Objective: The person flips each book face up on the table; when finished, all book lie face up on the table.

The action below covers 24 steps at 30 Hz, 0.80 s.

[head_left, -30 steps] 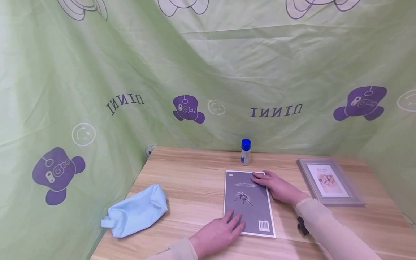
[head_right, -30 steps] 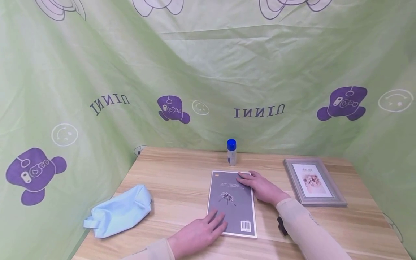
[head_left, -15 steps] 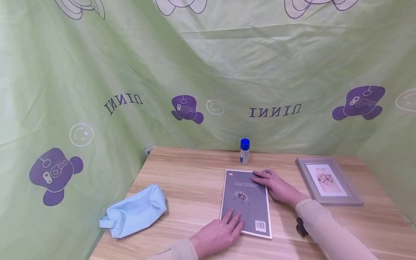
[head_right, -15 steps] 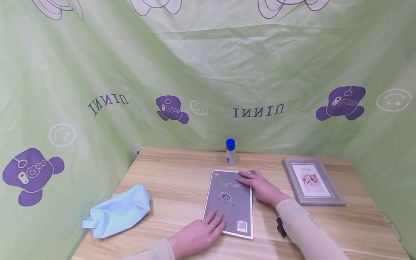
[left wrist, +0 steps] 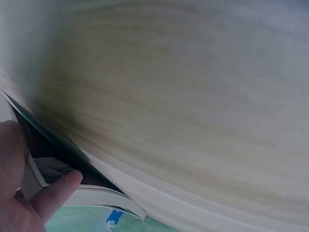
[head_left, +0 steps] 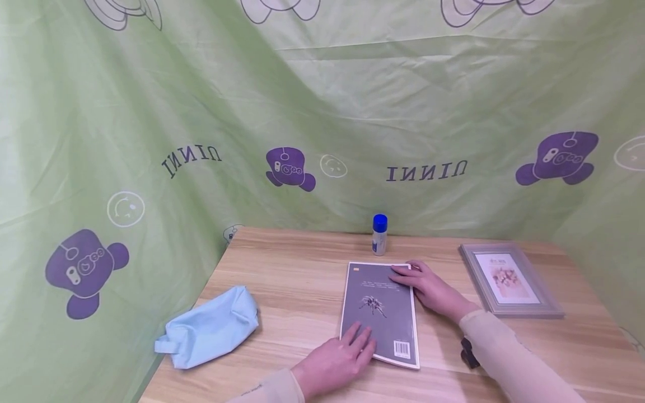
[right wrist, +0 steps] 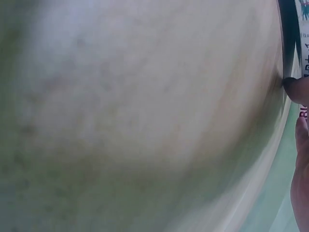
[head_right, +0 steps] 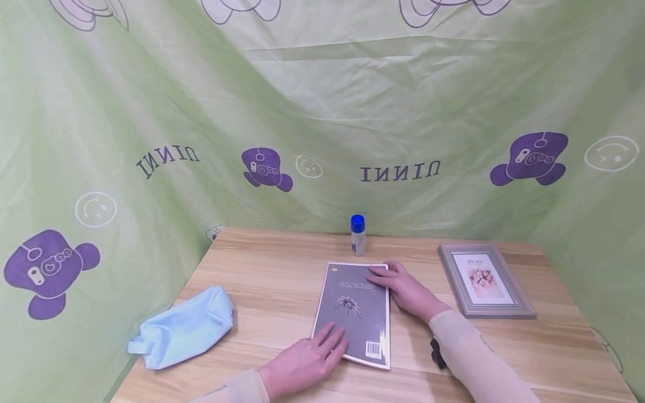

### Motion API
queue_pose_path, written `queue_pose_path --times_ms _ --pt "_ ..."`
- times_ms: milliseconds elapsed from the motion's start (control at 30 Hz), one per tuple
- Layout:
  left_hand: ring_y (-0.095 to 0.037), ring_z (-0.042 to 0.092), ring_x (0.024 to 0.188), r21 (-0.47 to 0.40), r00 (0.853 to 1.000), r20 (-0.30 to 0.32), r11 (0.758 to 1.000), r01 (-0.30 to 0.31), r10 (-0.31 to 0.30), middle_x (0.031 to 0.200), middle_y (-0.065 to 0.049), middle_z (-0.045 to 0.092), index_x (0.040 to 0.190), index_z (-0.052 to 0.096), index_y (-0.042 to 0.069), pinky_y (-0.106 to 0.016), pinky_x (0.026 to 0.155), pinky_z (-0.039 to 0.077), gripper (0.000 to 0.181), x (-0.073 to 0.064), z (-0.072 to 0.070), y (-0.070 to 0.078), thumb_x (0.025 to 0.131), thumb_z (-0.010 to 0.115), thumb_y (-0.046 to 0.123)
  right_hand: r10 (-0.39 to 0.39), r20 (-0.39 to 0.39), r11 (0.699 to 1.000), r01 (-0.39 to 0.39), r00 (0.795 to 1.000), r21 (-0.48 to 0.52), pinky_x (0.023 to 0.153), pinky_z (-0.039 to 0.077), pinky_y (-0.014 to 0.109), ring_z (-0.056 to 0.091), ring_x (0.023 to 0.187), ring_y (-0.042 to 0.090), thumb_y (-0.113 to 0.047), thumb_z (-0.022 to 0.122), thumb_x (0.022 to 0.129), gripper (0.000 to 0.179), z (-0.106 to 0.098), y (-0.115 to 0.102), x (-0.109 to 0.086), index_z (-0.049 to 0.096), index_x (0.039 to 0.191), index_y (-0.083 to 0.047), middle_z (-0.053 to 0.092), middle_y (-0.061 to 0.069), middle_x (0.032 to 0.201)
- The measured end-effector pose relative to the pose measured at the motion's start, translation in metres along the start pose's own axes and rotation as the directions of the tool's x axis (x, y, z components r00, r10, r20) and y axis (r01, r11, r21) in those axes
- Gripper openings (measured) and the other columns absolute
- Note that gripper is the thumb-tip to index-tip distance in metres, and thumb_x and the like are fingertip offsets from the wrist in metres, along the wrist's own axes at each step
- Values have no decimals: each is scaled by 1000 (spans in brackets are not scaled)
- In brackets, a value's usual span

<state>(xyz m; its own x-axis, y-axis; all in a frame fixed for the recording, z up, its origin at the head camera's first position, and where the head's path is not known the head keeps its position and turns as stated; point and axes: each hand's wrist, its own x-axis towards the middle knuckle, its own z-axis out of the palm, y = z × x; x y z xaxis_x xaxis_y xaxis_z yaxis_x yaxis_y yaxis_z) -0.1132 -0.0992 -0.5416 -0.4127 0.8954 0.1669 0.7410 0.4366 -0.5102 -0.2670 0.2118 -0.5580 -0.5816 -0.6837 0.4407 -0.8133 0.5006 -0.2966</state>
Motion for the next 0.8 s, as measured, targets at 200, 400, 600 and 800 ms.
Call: queue_pose_path --times_ms 200,400,600,800 --pt "-32 67 122 -6 1000 -26 1000 -7 6 136 -14 67 137 68 13 -24 73 62 36 -5 -2 -7 107 48 11 -21 17 1000 21 1000 4 103 44 68 48 130 51 13 69 86 58 -1 0 -5 67 140 -10 55 15 151" --pt "-32 68 119 -40 996 -84 999 22 -25 133 -15 69 132 71 15 -27 76 62 44 -9 -1 -12 110 34 8 8 33 1000 -9 999 19 107 41 68 45 135 50 9 70 90 58 -5 -4 -7 65 143 -13 53 13 154" --pt "-29 69 118 -92 982 -169 994 64 -79 129 -13 71 124 75 14 -31 80 62 50 -14 1 -20 110 28 5 60 65 998 -62 996 27 112 36 68 40 140 49 5 69 94 56 -10 -8 -5 63 145 -17 49 9 158" --pt "-30 69 117 -127 963 -244 988 84 -113 127 -16 71 123 74 11 -31 81 62 50 -22 0 -33 112 27 3 64 34 997 -65 997 33 111 40 64 45 138 43 2 72 95 53 -15 -11 -2 66 144 -19 52 3 156"
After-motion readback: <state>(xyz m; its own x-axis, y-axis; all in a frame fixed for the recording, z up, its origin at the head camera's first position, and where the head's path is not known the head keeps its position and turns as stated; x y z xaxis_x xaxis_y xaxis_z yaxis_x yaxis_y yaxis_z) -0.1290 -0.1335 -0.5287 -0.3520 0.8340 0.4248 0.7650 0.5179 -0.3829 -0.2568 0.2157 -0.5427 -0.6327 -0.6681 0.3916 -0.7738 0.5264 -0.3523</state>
